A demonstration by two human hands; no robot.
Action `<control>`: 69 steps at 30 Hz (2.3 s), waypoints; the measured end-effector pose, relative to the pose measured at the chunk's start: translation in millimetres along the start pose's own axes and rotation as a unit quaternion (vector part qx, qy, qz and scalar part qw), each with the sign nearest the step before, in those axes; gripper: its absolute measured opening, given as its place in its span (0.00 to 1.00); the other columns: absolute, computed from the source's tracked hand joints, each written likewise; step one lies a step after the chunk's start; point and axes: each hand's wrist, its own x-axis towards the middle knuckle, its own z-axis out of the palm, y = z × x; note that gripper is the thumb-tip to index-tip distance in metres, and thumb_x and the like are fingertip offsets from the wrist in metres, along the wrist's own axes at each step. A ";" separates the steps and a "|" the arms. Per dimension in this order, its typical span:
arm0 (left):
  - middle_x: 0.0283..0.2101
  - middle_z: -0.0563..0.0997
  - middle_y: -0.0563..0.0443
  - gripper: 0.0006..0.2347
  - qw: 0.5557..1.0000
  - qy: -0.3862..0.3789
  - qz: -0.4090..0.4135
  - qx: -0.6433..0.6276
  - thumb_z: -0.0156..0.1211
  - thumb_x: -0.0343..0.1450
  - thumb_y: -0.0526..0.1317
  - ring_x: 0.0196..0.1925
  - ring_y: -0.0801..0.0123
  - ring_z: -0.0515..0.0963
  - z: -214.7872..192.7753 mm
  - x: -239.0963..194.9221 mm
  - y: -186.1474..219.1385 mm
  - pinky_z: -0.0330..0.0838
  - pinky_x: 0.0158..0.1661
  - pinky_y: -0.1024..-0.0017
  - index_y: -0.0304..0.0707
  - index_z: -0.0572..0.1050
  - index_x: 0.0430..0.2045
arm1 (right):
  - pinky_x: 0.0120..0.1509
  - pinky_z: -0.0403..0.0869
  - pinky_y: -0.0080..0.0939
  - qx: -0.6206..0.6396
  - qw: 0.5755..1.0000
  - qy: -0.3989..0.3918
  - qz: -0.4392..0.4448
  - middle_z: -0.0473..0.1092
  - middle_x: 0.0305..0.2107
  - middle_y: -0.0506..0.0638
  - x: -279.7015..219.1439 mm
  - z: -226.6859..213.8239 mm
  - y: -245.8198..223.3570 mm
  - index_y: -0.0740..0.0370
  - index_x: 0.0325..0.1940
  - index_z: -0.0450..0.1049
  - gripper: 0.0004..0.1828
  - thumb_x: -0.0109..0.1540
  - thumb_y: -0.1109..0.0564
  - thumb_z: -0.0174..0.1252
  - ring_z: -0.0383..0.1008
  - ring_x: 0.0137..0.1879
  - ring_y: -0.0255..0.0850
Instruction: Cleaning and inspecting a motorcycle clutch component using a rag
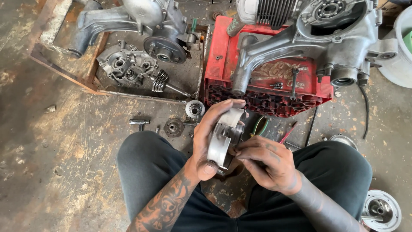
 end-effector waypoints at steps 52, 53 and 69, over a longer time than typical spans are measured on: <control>0.64 0.59 0.22 0.44 0.749 0.317 -0.450 -0.368 0.49 0.66 0.68 0.69 0.36 0.60 37.3 13.1 -16.0 0.56 0.65 0.47 0.26 0.50 0.65 | 0.58 0.75 0.62 -0.037 0.993 0.077 0.078 0.75 0.50 0.63 18.3 3.1 25.4 0.69 0.58 0.74 0.19 0.64 0.60 0.59 0.77 0.57 0.62; 0.64 0.59 0.22 0.44 0.750 0.317 -0.449 -0.367 0.49 0.66 0.68 0.69 0.36 0.60 36.6 16.1 -12.5 0.56 0.65 0.47 0.26 0.50 0.65 | 0.58 0.75 0.62 -0.037 0.993 0.077 0.076 0.75 0.50 0.63 16.0 4.5 26.4 0.69 0.58 0.74 0.19 0.64 0.60 0.59 0.77 0.57 0.62; 0.68 0.36 0.20 0.53 0.817 0.261 -0.455 -0.239 0.55 0.67 0.63 0.70 0.29 0.49 40.3 5.2 -27.0 0.43 0.66 0.39 0.32 0.19 0.67 | 0.40 0.68 0.39 0.155 0.930 0.111 0.313 0.66 0.24 0.47 -5.7 5.4 56.4 0.63 0.35 0.74 0.17 0.72 0.52 0.48 0.64 0.35 0.35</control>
